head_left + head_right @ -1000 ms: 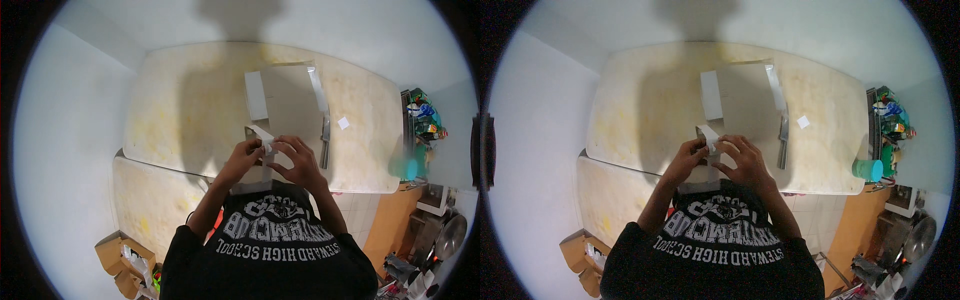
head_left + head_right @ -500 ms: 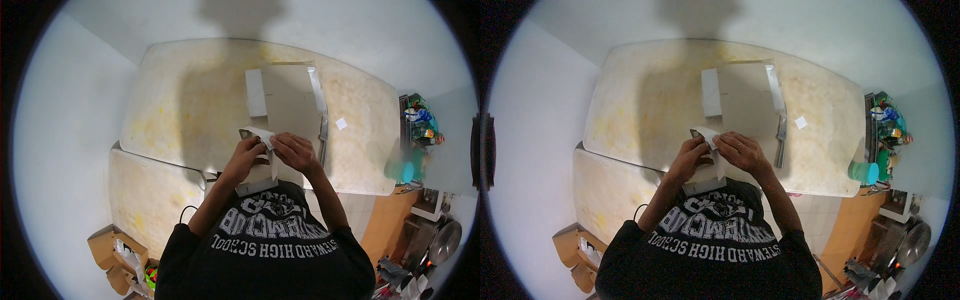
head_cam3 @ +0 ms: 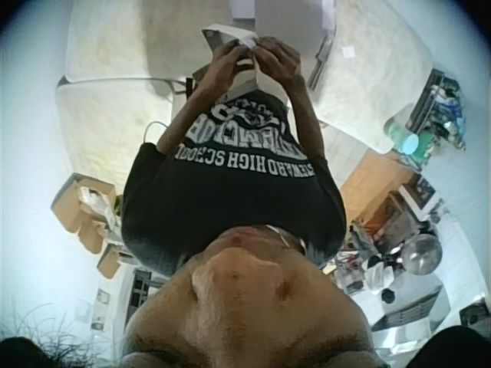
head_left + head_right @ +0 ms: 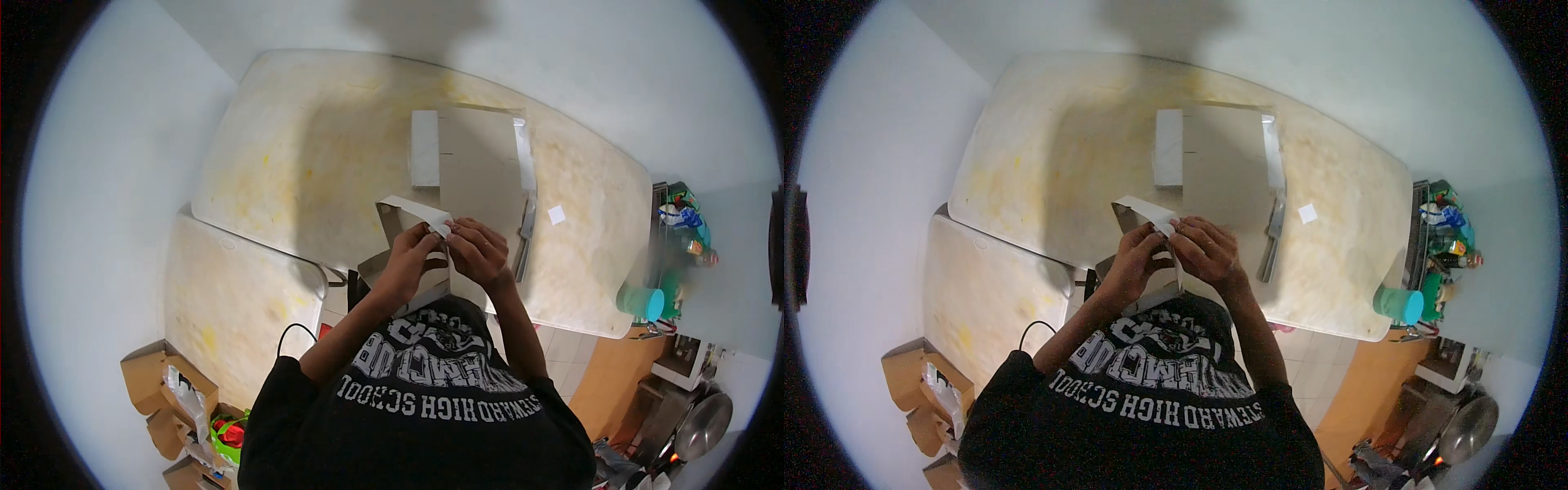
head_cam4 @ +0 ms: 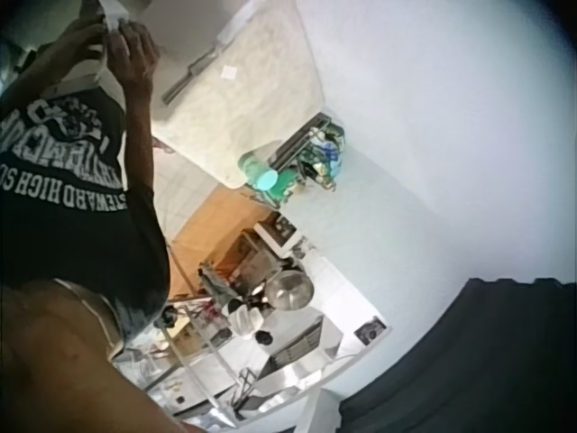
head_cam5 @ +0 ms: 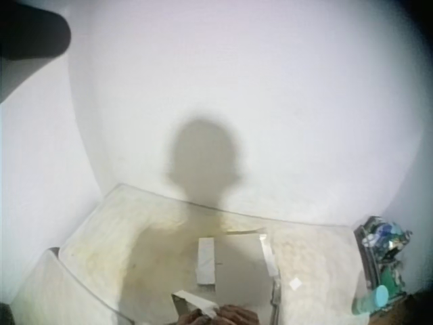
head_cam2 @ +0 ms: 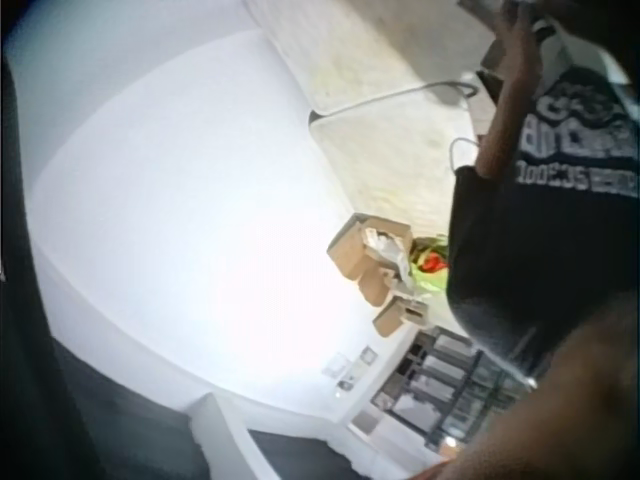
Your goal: The person assembles a white cardboard box by folding the panels and tabs into place by hand on a table.
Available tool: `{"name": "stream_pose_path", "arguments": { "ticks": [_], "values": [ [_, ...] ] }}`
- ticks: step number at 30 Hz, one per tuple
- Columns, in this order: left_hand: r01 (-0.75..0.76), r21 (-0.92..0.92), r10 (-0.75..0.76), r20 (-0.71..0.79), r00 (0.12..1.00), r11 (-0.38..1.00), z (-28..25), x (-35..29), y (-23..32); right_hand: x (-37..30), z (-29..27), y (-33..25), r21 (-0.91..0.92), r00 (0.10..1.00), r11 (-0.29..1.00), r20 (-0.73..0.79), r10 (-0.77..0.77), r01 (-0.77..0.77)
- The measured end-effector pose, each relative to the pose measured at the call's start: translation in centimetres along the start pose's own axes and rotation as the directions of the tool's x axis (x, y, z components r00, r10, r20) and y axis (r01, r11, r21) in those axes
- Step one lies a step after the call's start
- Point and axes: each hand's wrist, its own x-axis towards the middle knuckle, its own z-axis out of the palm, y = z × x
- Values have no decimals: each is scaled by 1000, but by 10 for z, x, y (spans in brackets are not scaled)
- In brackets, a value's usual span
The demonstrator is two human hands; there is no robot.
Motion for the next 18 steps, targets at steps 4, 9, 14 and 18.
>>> {"name": "stream_pose_path", "arguments": {
  "ticks": [4,9,14,18],
  "values": [
    [-178,169,190,-58,980,969,1,4,-10,2,6,-9,51,997,998,-57,47,-44],
    [-299,656,463,-87,882,693,-1,1,6,11,7,-22,-83,980,977,-65,189,-194],
    [-420,773,626,39,779,475,5,-2,14,25,5,-27,-105,974,968,-52,222,-226],
    [-455,748,665,24,746,484,6,3,15,27,7,-22,-103,965,960,-49,256,-260]
  ]
}}
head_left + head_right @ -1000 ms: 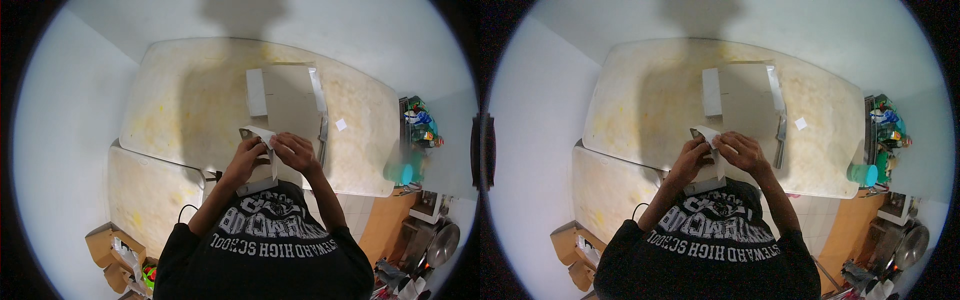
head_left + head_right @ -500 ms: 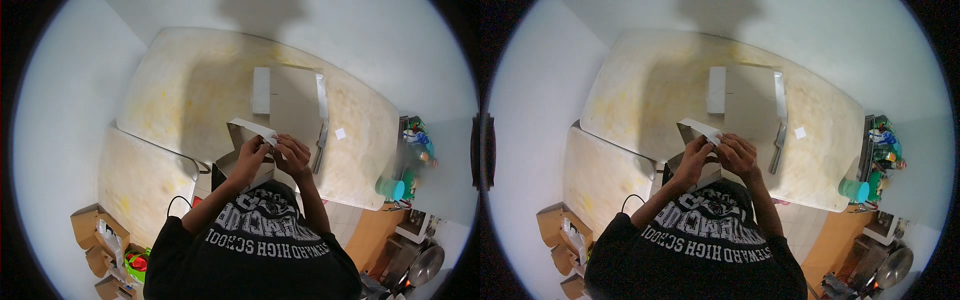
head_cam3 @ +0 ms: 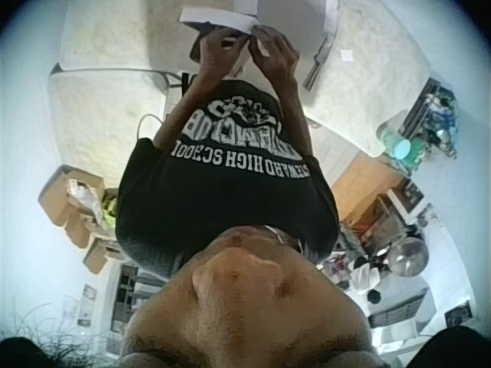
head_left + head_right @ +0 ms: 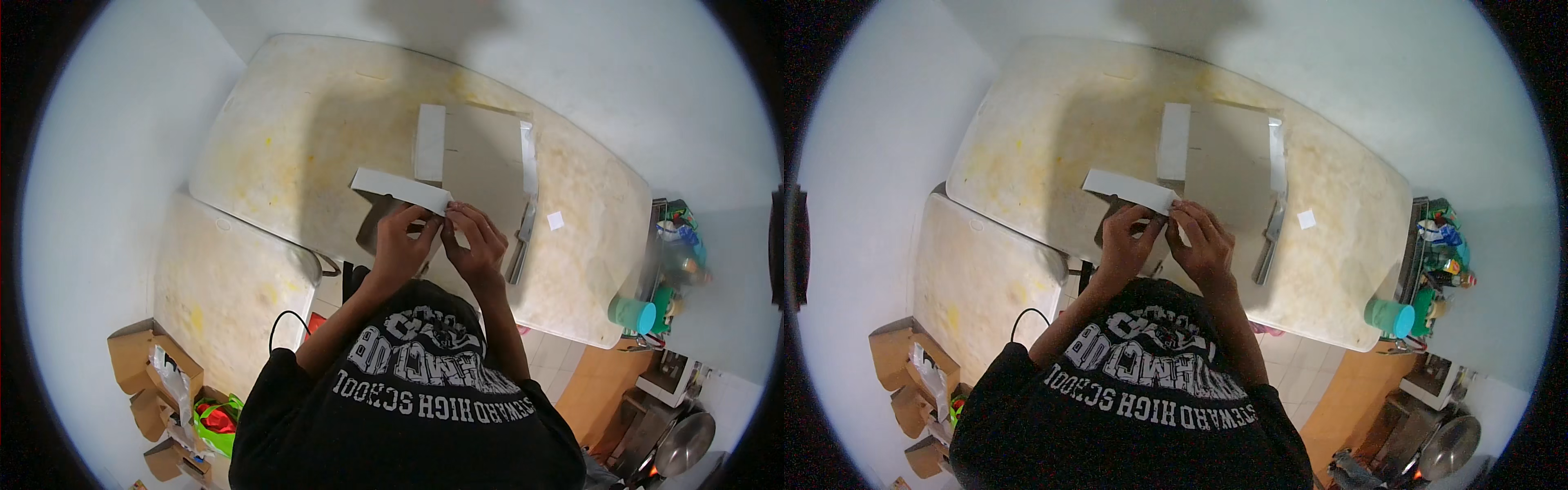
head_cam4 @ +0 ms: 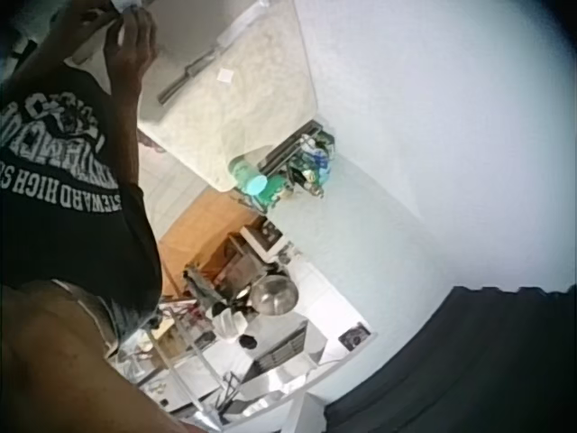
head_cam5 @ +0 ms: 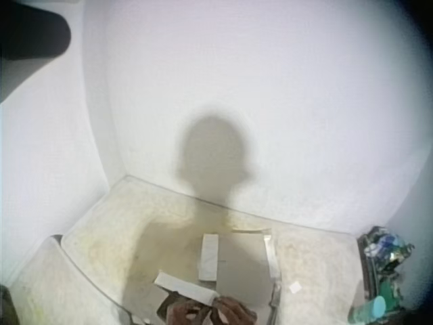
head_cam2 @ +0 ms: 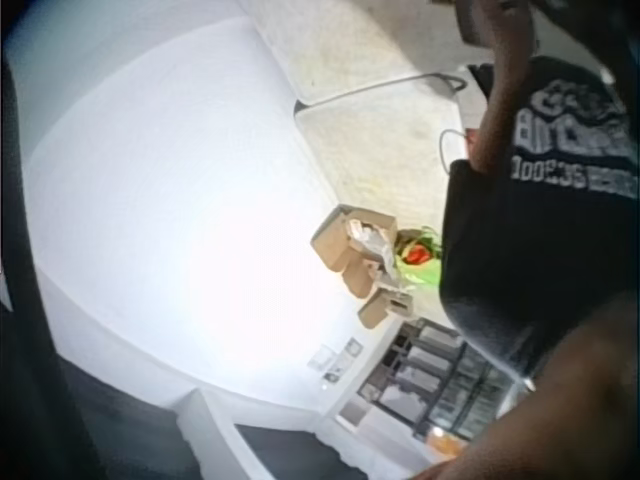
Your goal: The person assembles a white cardboard box by folding the panels and tabs into place by hand on a table.
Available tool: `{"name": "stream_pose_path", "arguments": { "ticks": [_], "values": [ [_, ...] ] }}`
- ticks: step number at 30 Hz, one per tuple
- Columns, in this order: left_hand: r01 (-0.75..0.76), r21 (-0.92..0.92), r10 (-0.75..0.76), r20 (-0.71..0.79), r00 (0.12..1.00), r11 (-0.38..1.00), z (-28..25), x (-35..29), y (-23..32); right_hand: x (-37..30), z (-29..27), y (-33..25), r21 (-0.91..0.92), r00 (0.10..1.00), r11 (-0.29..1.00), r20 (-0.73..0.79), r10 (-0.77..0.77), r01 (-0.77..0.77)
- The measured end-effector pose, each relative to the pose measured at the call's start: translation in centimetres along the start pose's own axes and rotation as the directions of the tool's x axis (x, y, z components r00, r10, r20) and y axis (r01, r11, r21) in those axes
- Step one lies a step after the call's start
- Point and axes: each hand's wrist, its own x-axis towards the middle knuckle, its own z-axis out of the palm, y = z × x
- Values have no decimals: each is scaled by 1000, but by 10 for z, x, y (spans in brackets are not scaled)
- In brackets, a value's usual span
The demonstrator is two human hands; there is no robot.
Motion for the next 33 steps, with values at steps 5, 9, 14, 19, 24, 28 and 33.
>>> {"name": "stream_pose_path", "arguments": {
  "ticks": [5,9,14,19,24,28,33],
  "values": [
    [119,-248,-129,-25,991,961,12,-8,-20,4,2,-2,42,1000,999,6,20,-20],
    [206,-319,-210,22,977,925,15,-7,-17,3,4,-1,88,997,994,-1,71,-71],
    [144,-385,-142,33,989,912,18,-7,-31,6,6,-6,155,990,978,17,141,-142],
    [116,-405,-106,47,993,907,16,-5,-32,6,6,-10,188,983,965,23,183,-184],
    [142,-410,-97,127,987,901,11,3,-30,4,6,-2,194,985,967,-19,174,-167],
    [123,-383,-90,104,990,915,13,8,-18,10,0,8,101,999,995,-36,-11,15],
    [98,-327,-75,80,994,940,21,14,-13,17,-4,16,53,987,987,-59,-151,154]
  ]
}}
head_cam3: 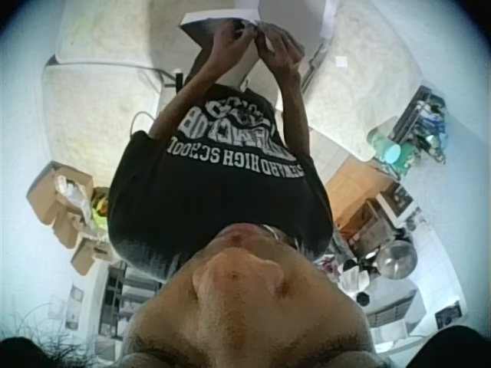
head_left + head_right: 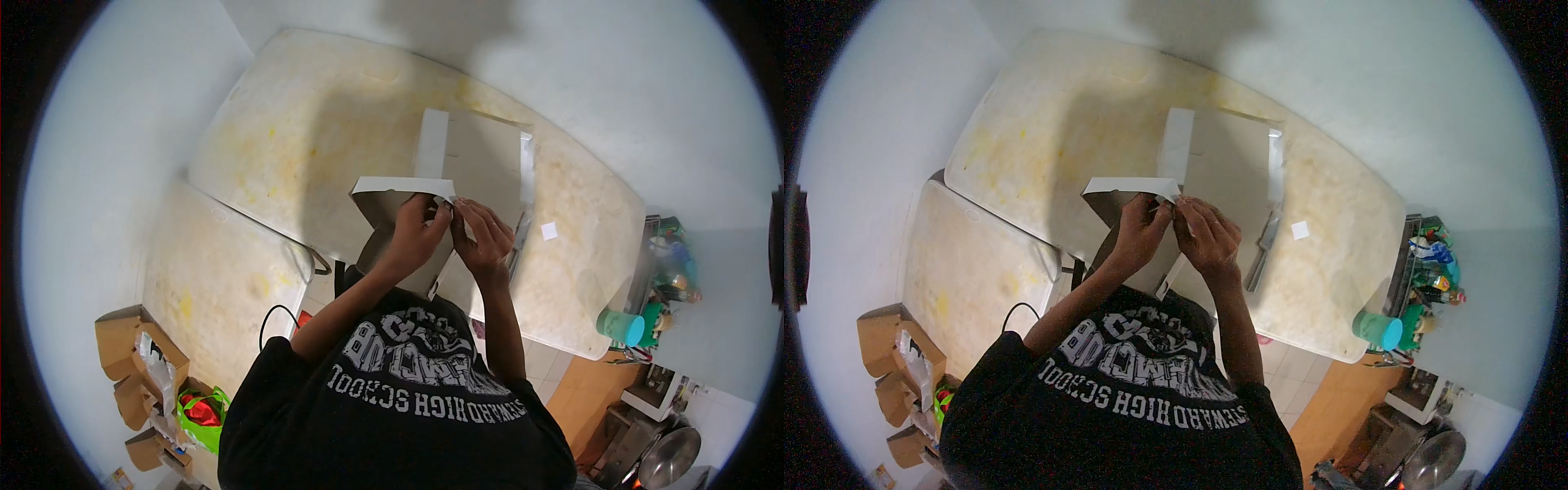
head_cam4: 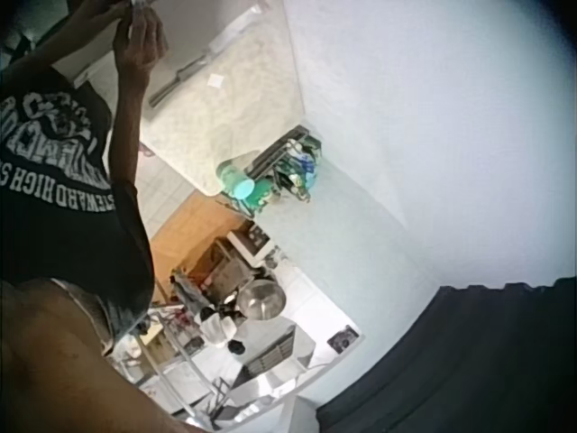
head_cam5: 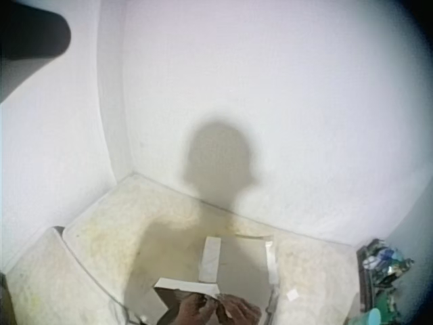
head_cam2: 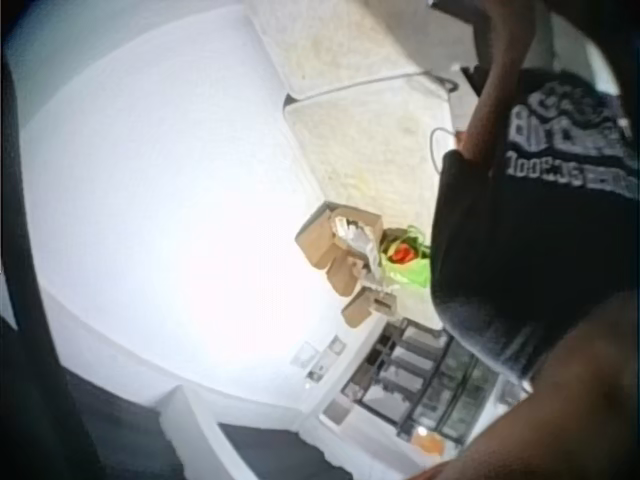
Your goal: The person assembles a white cardboard box by folding the panels and tabs into place by hand on a table.
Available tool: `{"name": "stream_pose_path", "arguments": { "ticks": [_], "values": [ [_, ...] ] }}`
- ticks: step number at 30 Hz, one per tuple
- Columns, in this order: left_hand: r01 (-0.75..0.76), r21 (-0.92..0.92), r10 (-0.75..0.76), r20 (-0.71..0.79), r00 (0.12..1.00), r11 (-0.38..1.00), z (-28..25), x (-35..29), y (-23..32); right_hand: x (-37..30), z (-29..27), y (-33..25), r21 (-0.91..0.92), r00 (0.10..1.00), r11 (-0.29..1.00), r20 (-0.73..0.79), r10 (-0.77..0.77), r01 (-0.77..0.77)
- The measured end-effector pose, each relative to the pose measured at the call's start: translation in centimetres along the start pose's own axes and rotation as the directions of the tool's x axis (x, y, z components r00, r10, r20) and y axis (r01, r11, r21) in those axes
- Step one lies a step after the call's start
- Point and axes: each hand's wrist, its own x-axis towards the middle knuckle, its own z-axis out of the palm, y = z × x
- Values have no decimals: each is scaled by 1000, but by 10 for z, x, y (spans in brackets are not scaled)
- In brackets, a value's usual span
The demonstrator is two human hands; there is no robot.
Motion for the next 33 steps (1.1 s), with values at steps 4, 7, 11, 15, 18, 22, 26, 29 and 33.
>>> {"name": "stream_pose_path", "arguments": {
  "ticks": [4,7,11,15,18,22,26,29,33],
  "values": [
    [3,-57,-4,-29,1000,998,-1,3,-2,-1,0,0,-10,1000,1000,-4,27,-27],
    [68,-222,-66,17,998,973,-2,5,8,0,-2,1,-37,999,999,-37,6,-8],
    [112,-375,-111,26,993,920,-2,3,10,11,-10,-10,-18,997,998,-25,66,-67],
    [18,-95,-26,-85,996,995,-3,1,10,14,-9,-14,60,976,975,42,212,-214],
    [-172,307,191,-32,981,936,-6,1,21,19,-12,-17,49,968,970,94,234,-239],
    [-294,502,329,21,944,813,-8,-2,24,22,-18,-16,21,948,965,193,254,-262],
    [-364,515,421,7,907,776,-6,-4,31,22,-17,-16,-41,975,984,137,176,-172],
    [-364,511,404,36,914,779,-8,-4,27,21,-16,-18,-77,977,983,124,176,-167],
    [-321,524,349,48,936,789,-10,-6,27,22,-16,-23,-60,963,970,126,240,-234]
  ]
}}
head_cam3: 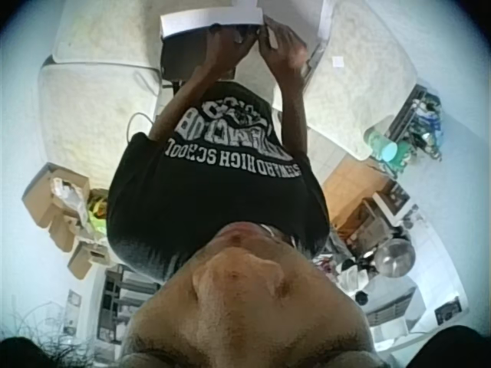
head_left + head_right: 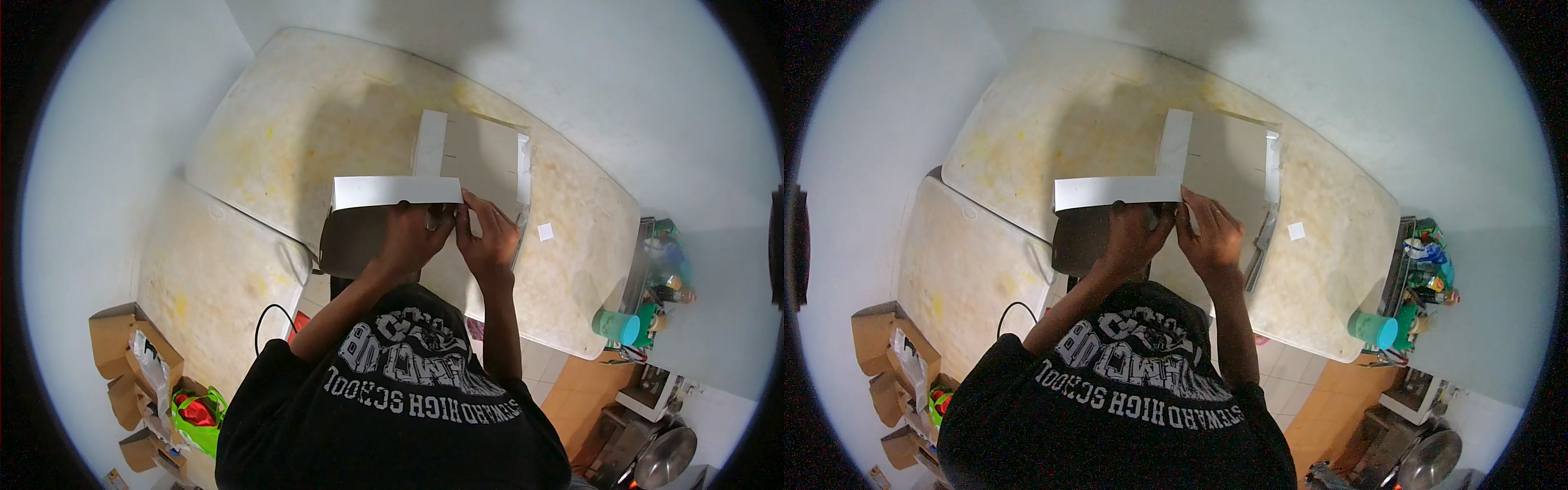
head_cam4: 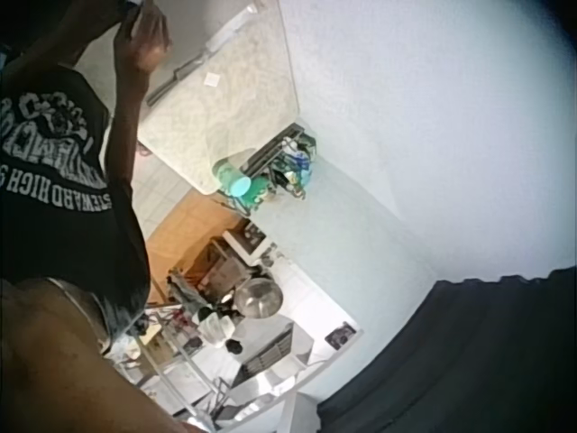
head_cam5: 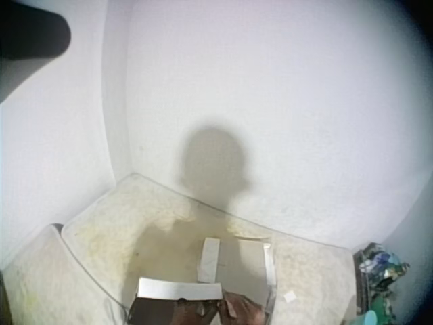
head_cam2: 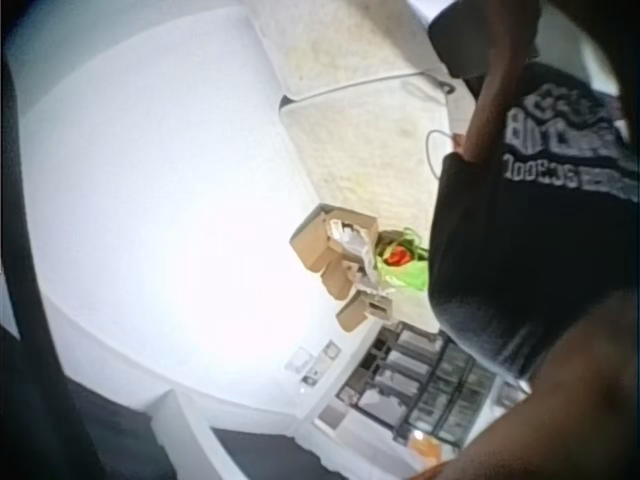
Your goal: The person assembles a white cardboard box by folding the panels and tabs into place by hand on a table.
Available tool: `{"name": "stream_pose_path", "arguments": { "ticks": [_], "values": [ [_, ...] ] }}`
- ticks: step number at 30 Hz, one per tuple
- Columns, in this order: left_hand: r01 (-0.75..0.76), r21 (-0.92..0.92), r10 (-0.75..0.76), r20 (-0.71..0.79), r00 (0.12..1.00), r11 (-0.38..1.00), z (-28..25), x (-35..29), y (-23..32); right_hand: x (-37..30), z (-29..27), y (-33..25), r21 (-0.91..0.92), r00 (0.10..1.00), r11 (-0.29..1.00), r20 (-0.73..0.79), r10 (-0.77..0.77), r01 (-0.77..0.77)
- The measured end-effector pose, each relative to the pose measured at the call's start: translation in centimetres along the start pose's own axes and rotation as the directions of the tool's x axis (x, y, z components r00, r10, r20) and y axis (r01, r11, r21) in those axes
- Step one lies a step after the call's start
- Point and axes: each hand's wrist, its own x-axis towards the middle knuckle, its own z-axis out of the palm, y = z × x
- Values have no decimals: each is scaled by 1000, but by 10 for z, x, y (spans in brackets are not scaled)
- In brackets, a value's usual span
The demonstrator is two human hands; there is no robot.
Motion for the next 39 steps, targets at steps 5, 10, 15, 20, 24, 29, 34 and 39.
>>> {"name": "stream_pose_path", "arguments": {
  "ticks": [5,10,15,20,24,29,34,39],
  "values": [
    [164,223,-239,371,897,961,-8,-11,-3,-2,3,-4,44,996,995,16,88,-89],
    [-252,425,149,260,954,869,5,-34,-36,-4,2,-9,140,991,981,-12,134,-131],
    [485,-178,-411,334,849,856,-7,-12,-5,-7,4,-13,107,987,982,26,156,-158],
    [280,-276,-248,145,958,920,-6,-19,-5,-9,6,-17,141,986,976,40,160,-164],
    [371,-346,-323,188,927,862,-6,-24,-8,-12,8,-17,121,993,986,27,111,-113],
    [443,-473,-395,203,896,761,4,-35,-31,-14,9,-24,127,985,978,61,159,-166],
    [472,-508,-414,231,881,721,4,-34,-30,-18,8,-24,123,975,970,97,198,-209],
    [499,-539,-449,233,863,679,5,-42,-41,-23,12,-27,127,972,967,109,207,-220]
  ]
}}
